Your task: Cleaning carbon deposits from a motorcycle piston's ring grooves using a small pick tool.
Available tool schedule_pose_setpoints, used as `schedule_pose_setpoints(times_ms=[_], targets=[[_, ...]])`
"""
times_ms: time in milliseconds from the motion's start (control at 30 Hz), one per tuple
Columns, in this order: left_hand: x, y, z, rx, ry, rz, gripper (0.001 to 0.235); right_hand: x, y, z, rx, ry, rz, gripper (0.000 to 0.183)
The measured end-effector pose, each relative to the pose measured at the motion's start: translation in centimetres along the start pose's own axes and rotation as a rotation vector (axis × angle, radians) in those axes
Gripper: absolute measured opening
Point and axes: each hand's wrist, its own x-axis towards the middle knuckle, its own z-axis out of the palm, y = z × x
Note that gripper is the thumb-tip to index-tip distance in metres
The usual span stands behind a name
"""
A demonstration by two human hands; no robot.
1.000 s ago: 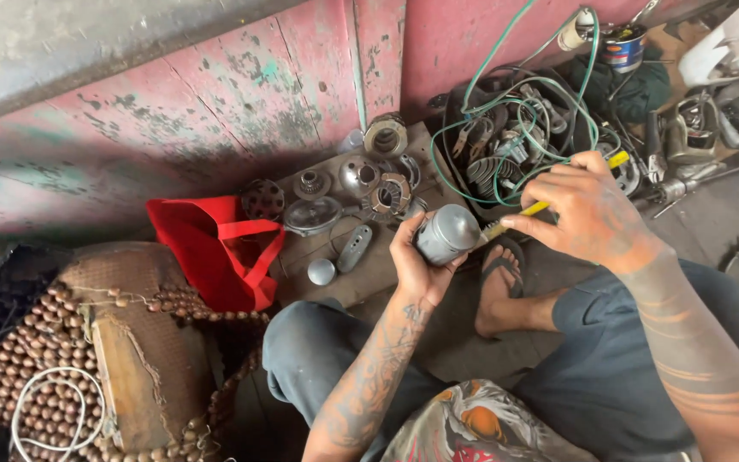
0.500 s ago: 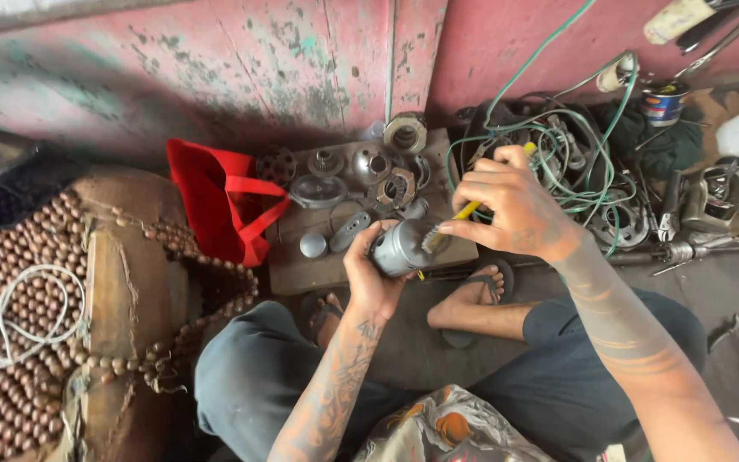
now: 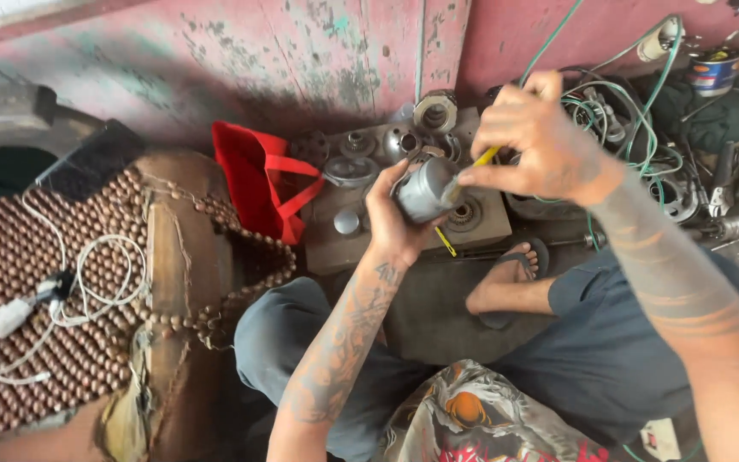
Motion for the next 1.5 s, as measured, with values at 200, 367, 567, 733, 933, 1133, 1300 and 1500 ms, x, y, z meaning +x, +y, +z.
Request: schedule_pose_setpoints(times_ms=[200,367,567,733,933,1133,1300,1500], targets=[[1.0,1.7,0.4,-0.055,0.036,-0.083,0.028,2.1,1.9,-0.1,-0.176,-0.065,0.029,0.048],[1.1,1.7,-0.5,-0.162,0.143,-0.094,0.027,2.6,3.6,3.4,-0.21,-0.021,0.055,0.055],[2.3,0.5,-1.0,-0.163,0.17,-0.134,0.025,0.8,4.1,2.9,0.065,-0.176,0.307,0.056],[2.1,0.1,-0.9,-0.155,0.179,-0.193,0.025,0.4,3.9,2.8,-0.049,-0.212,0.249,0.058],[4.0,0.4,-2.6,-0.165,0.159,-0.166,0.027,1.7,5.1,4.5,0.047,-0.207,0.291,0.058],[3.1,1.4,-0.6,-0.21,0.21,-0.12,0.024,3.2,3.6,3.3,0.16,-0.236,0.191,0.067],[2.8,2.1,1.0,-0.229,0.127,-0.104,0.026,2.5,3.9,2.1,0.031,-0.158,0.269,0.062],[3.5,1.5,-1.8,-0.171,0.145,-0.115,0.022,1.3,5.0,3.7,-0.01,-0.165,0.278,0.056]])
